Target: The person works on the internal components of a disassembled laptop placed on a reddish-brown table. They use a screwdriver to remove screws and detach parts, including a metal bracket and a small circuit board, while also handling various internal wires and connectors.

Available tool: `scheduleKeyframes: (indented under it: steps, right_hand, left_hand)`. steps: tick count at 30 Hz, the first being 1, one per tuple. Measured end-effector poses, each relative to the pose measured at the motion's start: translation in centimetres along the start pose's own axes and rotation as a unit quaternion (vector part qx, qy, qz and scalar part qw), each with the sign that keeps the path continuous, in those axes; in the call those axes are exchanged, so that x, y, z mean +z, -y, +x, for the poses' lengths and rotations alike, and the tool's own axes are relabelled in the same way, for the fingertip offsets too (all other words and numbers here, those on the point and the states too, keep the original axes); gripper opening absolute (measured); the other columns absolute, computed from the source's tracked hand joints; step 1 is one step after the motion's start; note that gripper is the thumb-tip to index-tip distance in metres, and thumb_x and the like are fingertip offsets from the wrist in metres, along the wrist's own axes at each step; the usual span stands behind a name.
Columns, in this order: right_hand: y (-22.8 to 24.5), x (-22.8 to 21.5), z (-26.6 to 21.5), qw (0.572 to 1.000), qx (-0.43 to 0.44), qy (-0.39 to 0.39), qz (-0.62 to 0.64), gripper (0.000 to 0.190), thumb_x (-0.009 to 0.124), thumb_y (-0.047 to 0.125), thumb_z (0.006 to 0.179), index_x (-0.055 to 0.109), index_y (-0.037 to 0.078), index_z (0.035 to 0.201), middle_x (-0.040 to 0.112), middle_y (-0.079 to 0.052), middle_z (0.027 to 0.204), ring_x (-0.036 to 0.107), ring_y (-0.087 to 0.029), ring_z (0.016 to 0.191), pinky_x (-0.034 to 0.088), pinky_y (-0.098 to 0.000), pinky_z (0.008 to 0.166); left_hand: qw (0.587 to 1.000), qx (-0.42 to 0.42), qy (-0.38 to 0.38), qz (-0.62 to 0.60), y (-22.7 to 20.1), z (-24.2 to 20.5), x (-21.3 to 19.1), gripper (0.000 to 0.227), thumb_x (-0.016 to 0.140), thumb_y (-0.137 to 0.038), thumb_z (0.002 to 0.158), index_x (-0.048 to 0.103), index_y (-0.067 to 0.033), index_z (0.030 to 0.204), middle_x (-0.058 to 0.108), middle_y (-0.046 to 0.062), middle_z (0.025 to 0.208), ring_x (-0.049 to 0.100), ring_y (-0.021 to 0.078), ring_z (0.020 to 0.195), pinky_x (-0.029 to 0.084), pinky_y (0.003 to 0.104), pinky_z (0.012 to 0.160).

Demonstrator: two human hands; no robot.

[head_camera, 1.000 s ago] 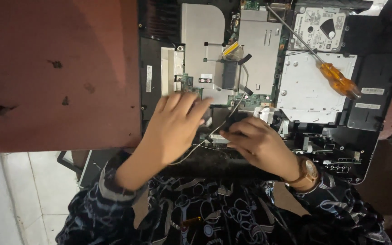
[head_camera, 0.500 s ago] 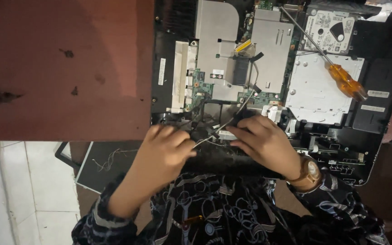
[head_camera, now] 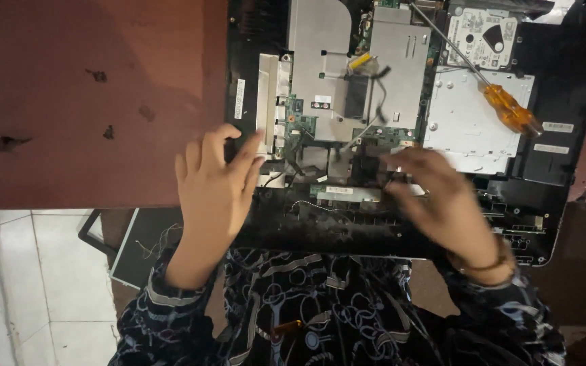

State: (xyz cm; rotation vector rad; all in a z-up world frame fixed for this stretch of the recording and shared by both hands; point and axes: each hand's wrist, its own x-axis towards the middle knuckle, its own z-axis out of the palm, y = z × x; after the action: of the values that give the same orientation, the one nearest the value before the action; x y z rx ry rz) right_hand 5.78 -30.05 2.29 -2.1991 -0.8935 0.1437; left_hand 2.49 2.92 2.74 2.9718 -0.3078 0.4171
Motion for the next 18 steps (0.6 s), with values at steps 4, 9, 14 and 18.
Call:
scheduleKeyframes:
  steps: [4, 9, 14, 18]
  right_hand:
    - [0.6, -3.0, -1.3, 0.995, 0.051, -0.036, -0.076, 0.032, 0.061, -0.010, 0.096, 0.064, -0.007, 0.128, 0.061, -0.022, 0.118, 0.063, -0.035, 0.111, 0.055, -0.0414, 0.100]
    - [-1.1, -4.5, -4.0, 0.981, 0.093, -0.013, -0.168, 0.023, 0.067, -0.008, 0.094, 0.068, -0.010, 0.117, 0.068, -0.025, 0.113, 0.067, -0.038, 0.104, 0.061, -0.0438, 0.093]
    - [-3.5, -7.0, -10.0, 0.912, 0.204, -0.113, -0.337, 0.025, 0.063, -0.012, 0.100, 0.070, -0.008, 0.124, 0.070, -0.027, 0.123, 0.069, -0.042, 0.106, 0.052, -0.0472, 0.076]
    - [-7.1, -8.9, -15.2, 0.894, 0.214, -0.207, -0.334, 0.020, 0.071, -0.016, 0.113, 0.082, -0.012, 0.129, 0.073, -0.028, 0.117, 0.068, -0.037, 0.093, 0.051, -0.0466, 0.083]
  left_hand:
    - [0.982, -0.013, 0.144, -0.119, -0.7, 0.6, -1.6, 0.067, 0.073, -0.032, 0.092, 0.043, -0.0295, 0.152, 0.051, 0.015, 0.131, 0.050, 0.0338, 0.107, 0.039, 0.053, 0.089]
    - [0.940, 0.188, 0.171, -0.226, -3.3, 1.8, -3.9, 0.050, 0.077, -0.027, 0.087, 0.059, -0.0305, 0.134, 0.050, 0.004, 0.139, 0.052, 0.0337, 0.122, 0.037, 0.064, 0.102]
    - [0.920, 0.263, 0.258, -0.132, -5.1, 1.9, 0.4, 0.045, 0.072, -0.014, 0.079, 0.067, -0.0144, 0.124, 0.063, 0.005, 0.133, 0.053, 0.0260, 0.120, 0.039, 0.048, 0.105]
    - [0.933, 0.238, 0.263, -0.066, -4.2, 2.8, 1.2, 0.035, 0.075, -0.025, 0.083, 0.073, -0.0099, 0.114, 0.068, 0.007, 0.122, 0.060, 0.0258, 0.115, 0.044, 0.046, 0.102]
